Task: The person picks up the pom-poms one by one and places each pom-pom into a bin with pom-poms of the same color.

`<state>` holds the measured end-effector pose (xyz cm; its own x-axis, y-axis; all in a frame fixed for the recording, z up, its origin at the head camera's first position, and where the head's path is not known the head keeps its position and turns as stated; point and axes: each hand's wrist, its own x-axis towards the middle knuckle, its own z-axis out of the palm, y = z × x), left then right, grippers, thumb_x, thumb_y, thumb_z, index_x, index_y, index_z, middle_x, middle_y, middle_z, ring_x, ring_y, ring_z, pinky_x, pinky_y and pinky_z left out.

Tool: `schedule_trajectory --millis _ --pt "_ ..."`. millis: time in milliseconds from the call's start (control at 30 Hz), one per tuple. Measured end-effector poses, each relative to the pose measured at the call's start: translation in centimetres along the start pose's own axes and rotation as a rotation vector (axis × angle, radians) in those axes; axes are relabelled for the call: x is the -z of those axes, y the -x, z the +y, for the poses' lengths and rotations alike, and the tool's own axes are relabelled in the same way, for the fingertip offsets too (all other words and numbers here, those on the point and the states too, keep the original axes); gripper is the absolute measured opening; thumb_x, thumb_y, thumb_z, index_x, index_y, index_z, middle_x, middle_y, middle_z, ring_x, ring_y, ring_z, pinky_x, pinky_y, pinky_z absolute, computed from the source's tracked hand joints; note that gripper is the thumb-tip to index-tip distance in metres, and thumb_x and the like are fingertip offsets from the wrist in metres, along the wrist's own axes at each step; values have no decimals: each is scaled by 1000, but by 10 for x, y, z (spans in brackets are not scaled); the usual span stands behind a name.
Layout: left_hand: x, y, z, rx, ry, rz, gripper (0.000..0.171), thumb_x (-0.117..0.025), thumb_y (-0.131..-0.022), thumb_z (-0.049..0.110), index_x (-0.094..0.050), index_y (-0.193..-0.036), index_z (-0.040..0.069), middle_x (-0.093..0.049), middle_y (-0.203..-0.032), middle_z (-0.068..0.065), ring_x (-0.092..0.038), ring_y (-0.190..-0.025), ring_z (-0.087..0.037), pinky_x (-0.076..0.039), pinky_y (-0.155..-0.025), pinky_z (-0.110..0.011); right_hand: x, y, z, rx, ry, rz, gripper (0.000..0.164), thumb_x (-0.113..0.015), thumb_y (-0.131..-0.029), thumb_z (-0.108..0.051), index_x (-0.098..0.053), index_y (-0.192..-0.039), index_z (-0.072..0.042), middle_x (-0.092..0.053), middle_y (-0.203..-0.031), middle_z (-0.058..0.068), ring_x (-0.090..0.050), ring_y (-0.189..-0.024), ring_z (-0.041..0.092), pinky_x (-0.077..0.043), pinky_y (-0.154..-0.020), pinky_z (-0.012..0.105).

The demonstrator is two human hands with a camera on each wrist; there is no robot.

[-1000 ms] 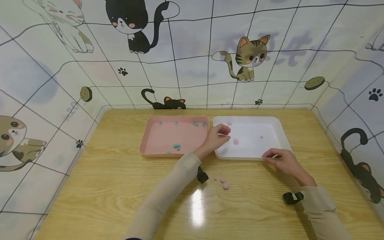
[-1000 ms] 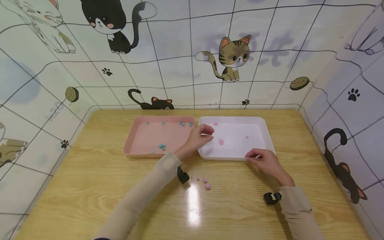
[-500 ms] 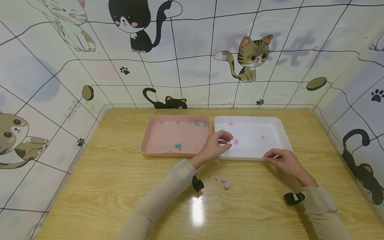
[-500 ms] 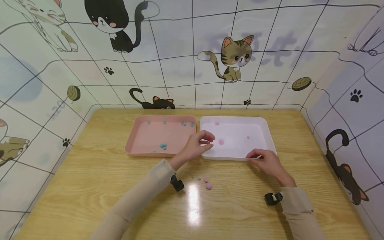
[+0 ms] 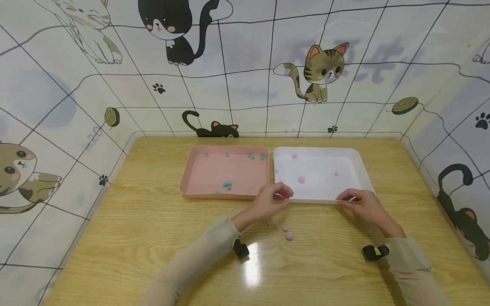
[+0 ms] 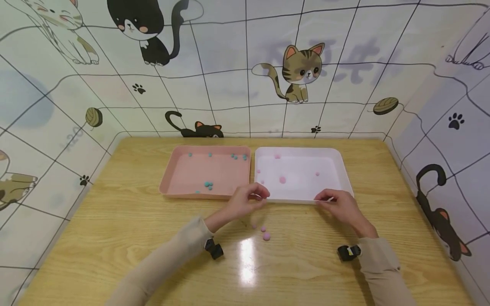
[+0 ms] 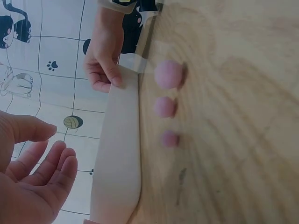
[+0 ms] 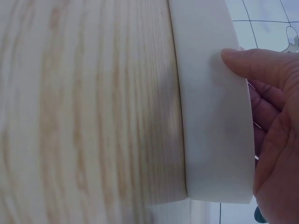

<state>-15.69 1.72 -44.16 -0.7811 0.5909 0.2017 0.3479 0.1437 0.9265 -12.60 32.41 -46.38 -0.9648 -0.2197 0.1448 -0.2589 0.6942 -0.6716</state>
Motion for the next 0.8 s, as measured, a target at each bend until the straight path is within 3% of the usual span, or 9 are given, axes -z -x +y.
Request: schedule_trajectory --millis 400,600,800 --pt "-4 33 -12 70 -87 -129 16 -62 -81 -10 -62 -95 -4 -64 -95 -14 -60 -89 -22 -49 -79 -18 -2 1 0 6 8 5 10 -71 -81 -4 -69 -80 -13 -65 -77 -2 -54 -71 1 -47 -60 19" --pt "-4 39 -18 84 -149 -158 19 -65 -79 -10 -62 -96 -4 -63 -96 -12 -60 -90 -20 -49 -80 -18 -1 1 -1 -3 0 9 9 -71 -81 -4 -69 -80 -13 -66 -77 -1 -55 -72 1 -47 -61 19" --pt "-5 42 -22 139 -140 -179 21 -63 -78 -12 -62 -96 -2 -62 -95 -10 -59 -88 -17 -49 -78 -19 -1 0 2 -9 16 3 8 -71 -81 -5 -69 -80 -13 -66 -78 -4 -55 -72 0 -47 -61 19"
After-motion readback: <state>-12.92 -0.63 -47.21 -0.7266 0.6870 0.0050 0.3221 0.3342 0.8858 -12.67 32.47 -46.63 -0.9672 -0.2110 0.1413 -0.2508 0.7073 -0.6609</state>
